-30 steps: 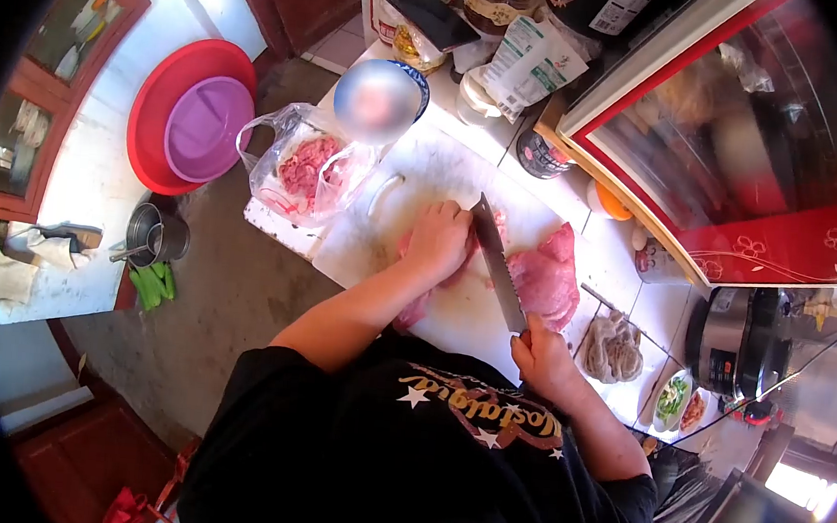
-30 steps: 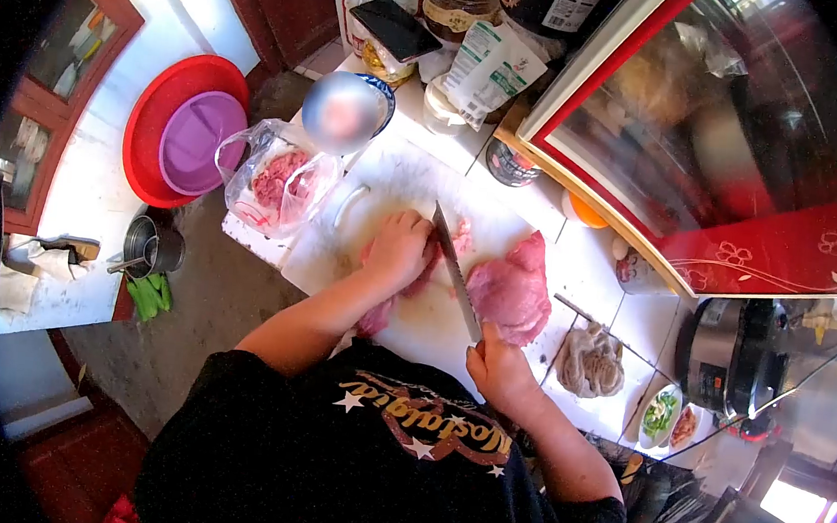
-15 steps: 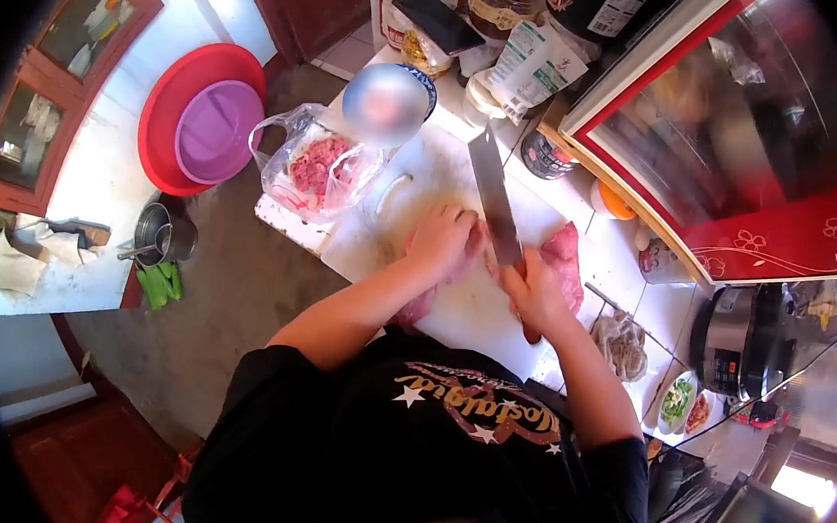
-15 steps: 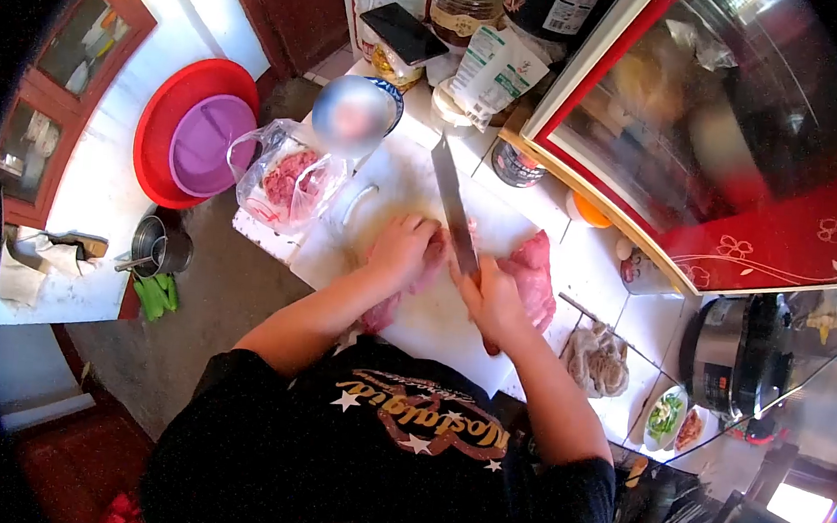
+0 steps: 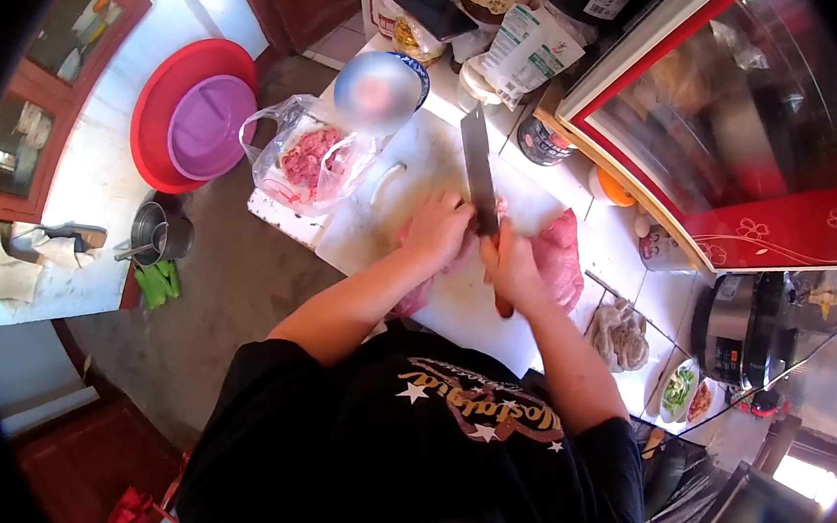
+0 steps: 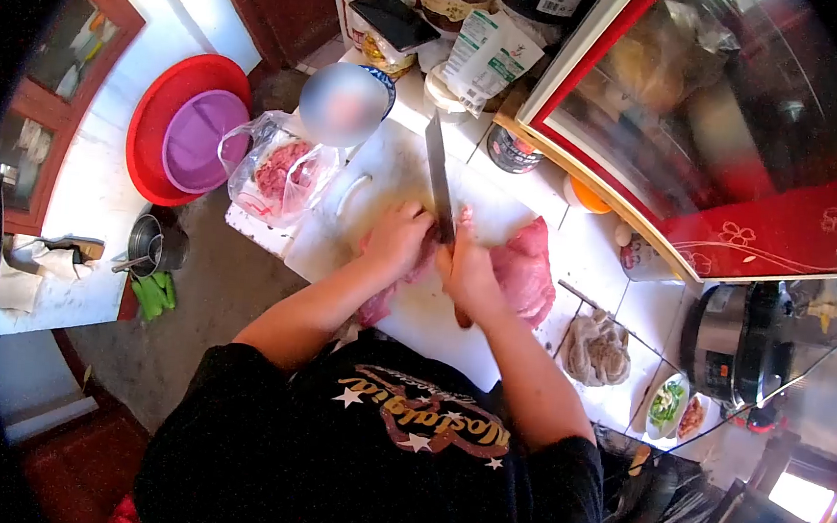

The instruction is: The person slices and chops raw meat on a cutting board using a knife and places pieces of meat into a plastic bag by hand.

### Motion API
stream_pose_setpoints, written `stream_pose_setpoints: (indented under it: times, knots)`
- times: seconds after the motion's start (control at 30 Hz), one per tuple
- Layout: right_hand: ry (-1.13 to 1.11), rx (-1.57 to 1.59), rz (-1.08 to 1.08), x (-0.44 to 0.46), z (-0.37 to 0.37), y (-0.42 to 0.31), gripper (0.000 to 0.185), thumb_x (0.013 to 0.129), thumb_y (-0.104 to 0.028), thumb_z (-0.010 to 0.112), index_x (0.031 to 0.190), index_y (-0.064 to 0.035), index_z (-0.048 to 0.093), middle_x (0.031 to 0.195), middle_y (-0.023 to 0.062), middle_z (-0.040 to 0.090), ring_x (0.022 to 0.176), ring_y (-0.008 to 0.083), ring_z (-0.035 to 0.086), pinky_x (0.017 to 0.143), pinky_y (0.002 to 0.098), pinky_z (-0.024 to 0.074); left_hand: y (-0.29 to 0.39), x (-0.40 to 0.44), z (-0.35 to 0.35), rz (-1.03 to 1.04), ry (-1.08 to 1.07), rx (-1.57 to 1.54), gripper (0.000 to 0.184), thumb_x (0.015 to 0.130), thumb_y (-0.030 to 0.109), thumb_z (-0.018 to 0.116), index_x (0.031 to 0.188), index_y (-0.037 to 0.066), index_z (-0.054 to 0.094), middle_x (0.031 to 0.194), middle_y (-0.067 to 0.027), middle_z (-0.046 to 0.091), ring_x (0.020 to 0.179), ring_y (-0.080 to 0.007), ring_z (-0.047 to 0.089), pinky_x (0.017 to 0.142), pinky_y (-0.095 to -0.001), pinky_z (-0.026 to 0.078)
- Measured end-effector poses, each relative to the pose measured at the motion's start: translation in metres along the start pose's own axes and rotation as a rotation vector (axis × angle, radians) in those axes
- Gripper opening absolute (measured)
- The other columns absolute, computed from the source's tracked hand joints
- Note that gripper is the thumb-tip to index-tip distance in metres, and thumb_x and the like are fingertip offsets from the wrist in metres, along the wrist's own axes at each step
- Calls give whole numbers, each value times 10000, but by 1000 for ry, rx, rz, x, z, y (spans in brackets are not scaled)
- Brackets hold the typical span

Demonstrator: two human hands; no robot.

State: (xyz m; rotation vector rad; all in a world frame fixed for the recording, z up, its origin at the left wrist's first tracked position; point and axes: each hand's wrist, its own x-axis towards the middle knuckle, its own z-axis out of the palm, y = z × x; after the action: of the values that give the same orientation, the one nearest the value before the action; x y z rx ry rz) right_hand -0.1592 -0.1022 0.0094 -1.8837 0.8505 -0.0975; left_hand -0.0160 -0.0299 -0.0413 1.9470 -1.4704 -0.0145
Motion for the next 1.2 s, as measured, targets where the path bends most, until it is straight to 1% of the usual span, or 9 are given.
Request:
stream_pose_setpoints:
  times: [0.13,0.23,0.33,0.4,0.5,0.67,0.8,1.0,1.2]
  knots:
    - [-7,-37,-21,6,-18,-6,165,889,-125,506,904,29,447,579,91,551,467,187,566,417,324,426,3,1,-6,-20,3,39,103,725,114,555,797,69,614,808,-116,544,840,-296,537,749,-393,422]
    - [-62,-80,-28,-50,-28,-9,168,885,-112,496,951,32,442,583,88,535,458,179,552,418,319,436,-3,2,10,-116,55,-15,115,729,116,556,813,63,613,826,-115,545,850,-296,539,749,-395,423]
    - [-79,-123,-85,-94,-26,-12,185,881,-100,486,997,36,436,588,85,520,448,171,539,419,315,446,-1,0,7,-58,42,58,112,731,118,556,808,56,609,839,-118,546,857,-298,539,751,-399,423]
    - [-48,-206,-253,-96,-22,2,227,880,-92,479,1050,45,422,564,95,519,448,182,547,415,322,445,6,0,1,-49,38,29,107,733,117,554,805,59,607,839,-121,546,858,-301,539,752,-403,422]
    - [-44,-283,-46,-73,-9,24,285,885,-107,479,1100,69,414,548,132,536,451,218,565,420,347,453,2,1,9,-25,35,24,111,731,131,560,806,65,607,840,-123,547,863,-308,536,752,-411,420]
    - [-9,-138,-49,11,-8,-11,367,877,-137,495,1147,87,388,653,218,580,513,333,595,470,429,480,12,-3,-5,45,-21,52,108,746,124,544,817,75,610,848,-116,550,879,-303,536,749,-401,426]
    - [-43,-28,40,-9,-18,-24,223,904,-158,505,1003,32,444,647,96,555,471,174,554,436,319,458,0,-5,-2,-26,-2,23,131,746,130,547,847,79,615,862,-117,556,895,-298,546,757,-383,438]
    - [-134,-217,13,-100,-31,-3,185,888,-109,486,985,29,409,593,113,547,463,192,566,434,324,456,5,-5,1,-79,16,27,133,740,124,552,836,54,611,866,-139,552,879,-313,546,766,-393,435]
    - [-34,-271,-34,-34,0,22,180,887,-112,474,967,38,416,593,131,565,459,214,573,432,330,458,5,-6,4,-19,-25,30,128,743,125,551,822,43,609,860,-140,542,868,-319,532,762,-406,423]
